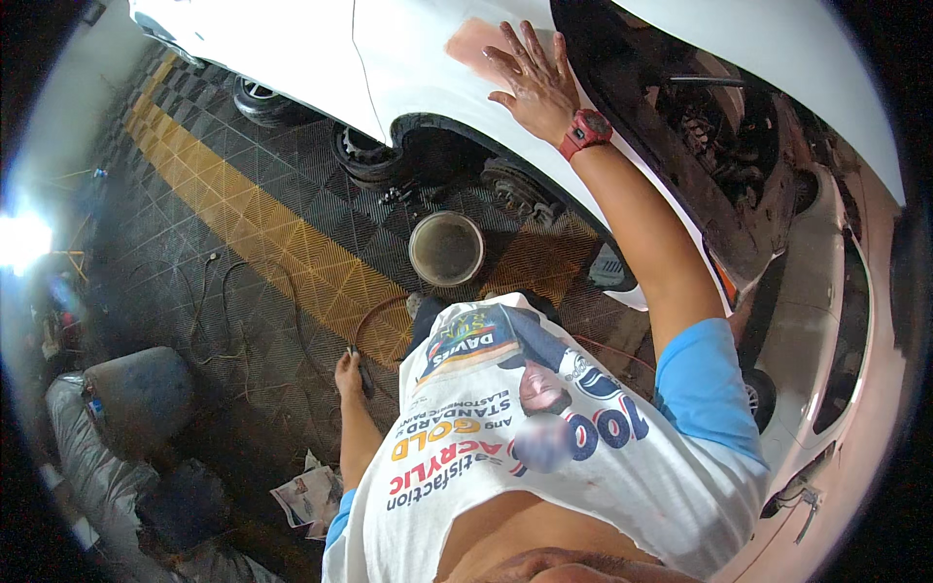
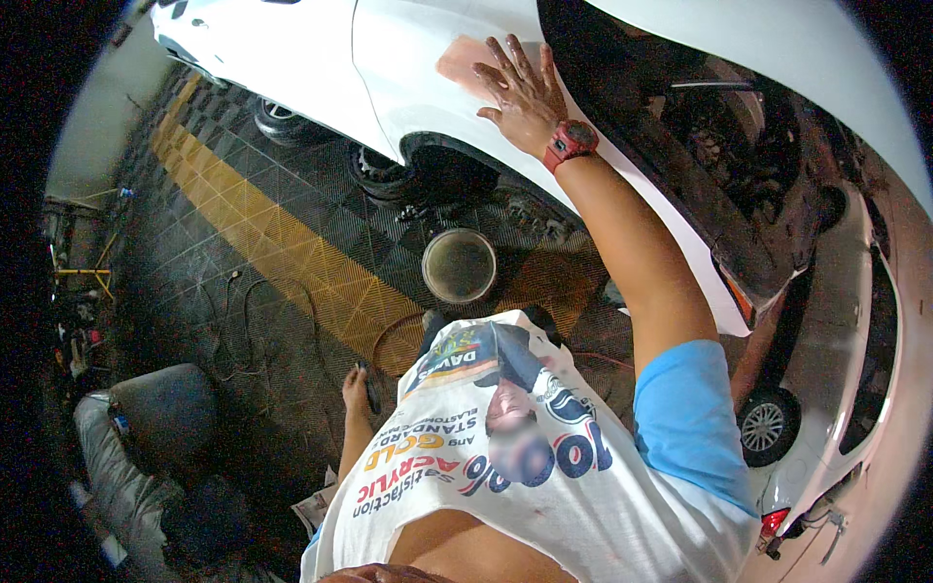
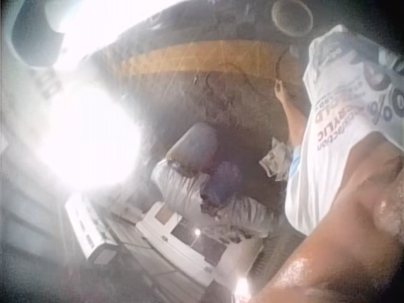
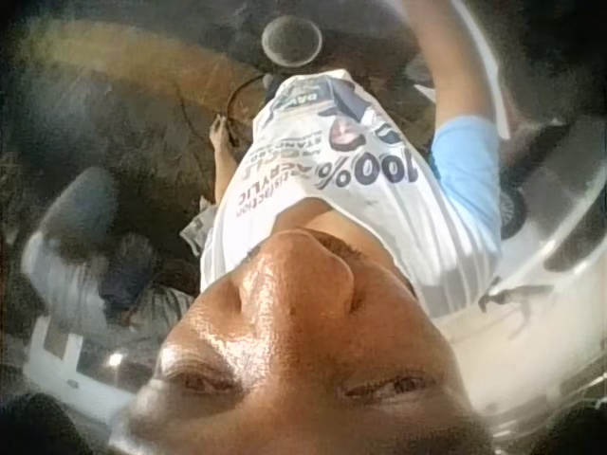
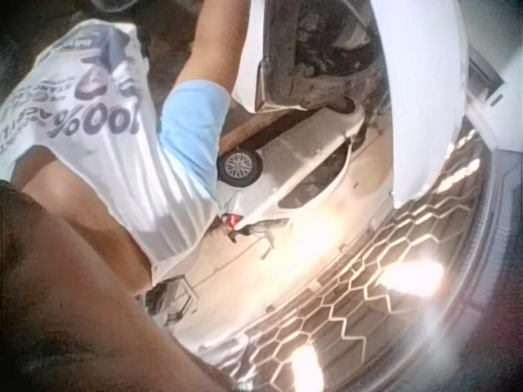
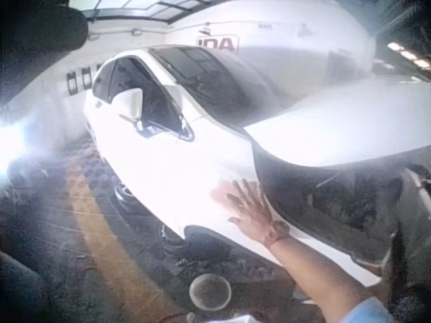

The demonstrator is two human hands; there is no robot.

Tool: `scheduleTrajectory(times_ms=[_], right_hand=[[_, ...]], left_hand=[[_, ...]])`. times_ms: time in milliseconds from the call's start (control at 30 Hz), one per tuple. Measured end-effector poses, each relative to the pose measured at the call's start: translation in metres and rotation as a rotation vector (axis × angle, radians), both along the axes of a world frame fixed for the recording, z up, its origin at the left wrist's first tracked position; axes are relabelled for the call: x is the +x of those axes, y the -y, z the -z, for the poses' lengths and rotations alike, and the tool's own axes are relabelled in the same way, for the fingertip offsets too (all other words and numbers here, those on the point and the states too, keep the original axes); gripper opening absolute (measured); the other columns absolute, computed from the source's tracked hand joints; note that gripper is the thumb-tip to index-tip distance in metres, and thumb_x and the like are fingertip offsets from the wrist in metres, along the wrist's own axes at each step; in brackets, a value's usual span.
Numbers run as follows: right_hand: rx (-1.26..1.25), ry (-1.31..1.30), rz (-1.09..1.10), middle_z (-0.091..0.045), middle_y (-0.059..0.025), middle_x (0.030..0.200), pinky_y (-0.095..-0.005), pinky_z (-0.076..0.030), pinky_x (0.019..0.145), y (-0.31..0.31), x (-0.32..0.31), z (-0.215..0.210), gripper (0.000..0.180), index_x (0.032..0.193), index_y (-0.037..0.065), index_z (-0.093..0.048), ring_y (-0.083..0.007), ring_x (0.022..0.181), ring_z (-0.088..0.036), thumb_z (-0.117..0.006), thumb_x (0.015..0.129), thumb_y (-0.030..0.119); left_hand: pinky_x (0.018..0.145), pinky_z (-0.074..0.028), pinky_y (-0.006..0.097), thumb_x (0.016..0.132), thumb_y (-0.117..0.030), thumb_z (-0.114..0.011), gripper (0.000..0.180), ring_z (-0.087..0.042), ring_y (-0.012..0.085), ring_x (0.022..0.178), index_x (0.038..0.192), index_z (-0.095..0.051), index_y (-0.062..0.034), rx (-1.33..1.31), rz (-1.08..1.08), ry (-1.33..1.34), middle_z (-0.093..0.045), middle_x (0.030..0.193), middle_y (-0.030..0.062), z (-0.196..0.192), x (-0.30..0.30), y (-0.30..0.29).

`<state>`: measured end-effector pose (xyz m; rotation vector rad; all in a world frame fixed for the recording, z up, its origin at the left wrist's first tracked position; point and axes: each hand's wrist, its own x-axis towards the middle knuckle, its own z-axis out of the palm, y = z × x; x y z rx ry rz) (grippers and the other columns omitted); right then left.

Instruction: The person sands the front fender of a white car using a sanding block and water from a bucket. They repeatedly dip the sanding block into the water and sand different areas of the fender, including the wheel arch and the side panel.

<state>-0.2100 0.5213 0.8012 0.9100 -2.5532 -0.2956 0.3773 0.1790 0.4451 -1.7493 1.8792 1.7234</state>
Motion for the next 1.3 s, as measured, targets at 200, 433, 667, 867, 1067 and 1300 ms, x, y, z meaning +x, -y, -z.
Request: scheduleTrajectory(times_ms=[200,433,667,867,1067,1300], right_hand=[[0.018,0.0,-0.06,-0.018,-0.0076,0.181,-0.0692,-0.005,0.13,-0.026,0.001,-0.003,0.074,0.165,0.025,-0.045,-0.0318,0.168,-0.007,-0.061,0.102,0.059],[-0.135,-0.026,-0.253,-0.031,-0.012,0.176,-0.0685,-0.016,0.128,-0.034,0.014,-0.019,0.067,0.161,0.016,-0.05,-0.0365,0.165,-0.02,-0.06,0.105,0.053],[-0.18,0.133,-0.323,-0.017,-0.0195,0.179,-0.068,-0.009,0.131,-0.033,-0.008,-0.02,0.081,0.166,0.011,-0.041,-0.0408,0.166,-0.009,-0.063,0.101,0.054],[-0.252,0.062,-0.408,-0.025,-0.0201,0.177,-0.0668,-0.011,0.131,-0.034,-0.011,-0.019,0.08,0.166,0.018,-0.042,-0.0405,0.166,-0.013,-0.069,0.098,0.05],[-0.426,-0.19,-0.539,-0.046,-0.0207,0.164,-0.0639,-0.021,0.13,-0.032,-0.041,-0.04,0.065,0.159,0.017,-0.051,-0.0412,0.156,-0.037,-0.068,0.1,0.039],[-0.498,0.032,-0.496,-0.049,-0.0241,0.16,-0.0537,-0.028,0.129,-0.035,-0.081,-0.042,0.056,0.153,0.003,-0.052,-0.0436,0.153,-0.038,-0.064,0.101,0.02]], left_hand=[[0.105,-0.052,0.039,0.099,-0.032,-0.08,0.061,-0.066,0.0272,0.126,0.146,-0.063,0.002,0.11,-0.061,0.181,-0.07,0.138,0.0143,-0.033,0.039,-0.097],[0.111,-0.048,0.037,0.097,-0.028,-0.082,0.059,-0.064,0.026,0.129,0.144,-0.063,0.003,0.109,-0.136,0.201,-0.069,0.14,0.0149,-0.047,0.085,-0.18],[0.102,-0.052,0.035,0.098,-0.028,-0.082,0.058,-0.068,0.0228,0.115,0.143,-0.063,0.0041,0.053,-0.216,0.063,-0.073,0.127,0.0134,-0.054,0.092,-0.226],[0.098,-0.052,0.033,0.099,-0.025,-0.081,0.055,-0.068,0.0208,0.111,0.144,-0.063,0.0013,0.003,-0.194,0.118,-0.073,0.125,0.0122,-0.056,0.1,-0.245],[0.106,-0.05,0.035,0.1,-0.022,-0.079,0.056,-0.066,0.0232,0.124,0.145,-0.061,0.0061,-0.045,-0.236,-0.057,-0.068,0.139,0.0136,-0.063,0.024,-0.238],[0.106,-0.052,0.04,0.098,-0.025,-0.077,0.052,-0.068,0.0296,0.126,0.144,-0.063,-0.005,-0.503,0.331,-0.419,-0.07,0.137,0.017,-0.175,-0.274,-0.202]])
